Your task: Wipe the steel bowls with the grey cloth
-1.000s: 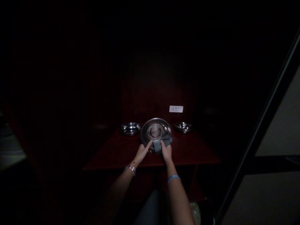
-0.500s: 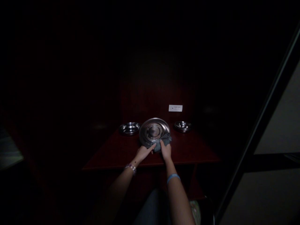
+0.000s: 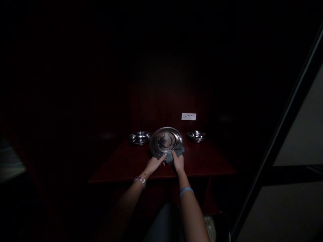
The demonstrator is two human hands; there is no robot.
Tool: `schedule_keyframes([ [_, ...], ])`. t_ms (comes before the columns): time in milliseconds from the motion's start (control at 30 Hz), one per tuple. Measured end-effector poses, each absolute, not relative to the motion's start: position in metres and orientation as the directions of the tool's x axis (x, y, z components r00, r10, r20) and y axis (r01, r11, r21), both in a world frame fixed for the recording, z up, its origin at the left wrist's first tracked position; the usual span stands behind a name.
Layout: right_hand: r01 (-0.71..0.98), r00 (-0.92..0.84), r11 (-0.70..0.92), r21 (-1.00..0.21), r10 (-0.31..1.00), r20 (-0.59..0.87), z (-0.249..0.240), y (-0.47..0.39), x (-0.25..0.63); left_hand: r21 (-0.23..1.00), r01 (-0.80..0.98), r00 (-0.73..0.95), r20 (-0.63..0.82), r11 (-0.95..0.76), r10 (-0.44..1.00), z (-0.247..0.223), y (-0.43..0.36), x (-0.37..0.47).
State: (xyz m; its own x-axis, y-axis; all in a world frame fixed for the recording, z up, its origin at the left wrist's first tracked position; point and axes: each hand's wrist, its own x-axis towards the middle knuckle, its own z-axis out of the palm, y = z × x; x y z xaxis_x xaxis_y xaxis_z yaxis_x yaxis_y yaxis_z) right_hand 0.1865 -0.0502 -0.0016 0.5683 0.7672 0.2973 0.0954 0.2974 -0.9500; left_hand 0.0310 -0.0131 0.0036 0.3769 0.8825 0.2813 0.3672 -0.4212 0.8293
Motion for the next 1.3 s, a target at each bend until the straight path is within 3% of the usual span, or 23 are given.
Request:
schedule_keyframes([
  [267,0.110,0.570,0.269,-0.957,0.772,0.283,-0.002,-0.051,0.186,0.904,0.230,0.351,0.267,-0.359,0.898,0.005,-0.007,0.034],
  [633,0.121,0.542,0.291,-0.949,0.782,0.309,-0.001,-0.050,0.186,0.964,0.009,0.145,0.262,-0.266,0.954,0.005,0.000,0.033],
  [1300,0.185,0.561,0.242,-0.952,0.769,0.305,0.005,-0.059,0.182,0.887,0.025,0.266,0.438,-0.461,0.859,0.001,0.001,0.034],
])
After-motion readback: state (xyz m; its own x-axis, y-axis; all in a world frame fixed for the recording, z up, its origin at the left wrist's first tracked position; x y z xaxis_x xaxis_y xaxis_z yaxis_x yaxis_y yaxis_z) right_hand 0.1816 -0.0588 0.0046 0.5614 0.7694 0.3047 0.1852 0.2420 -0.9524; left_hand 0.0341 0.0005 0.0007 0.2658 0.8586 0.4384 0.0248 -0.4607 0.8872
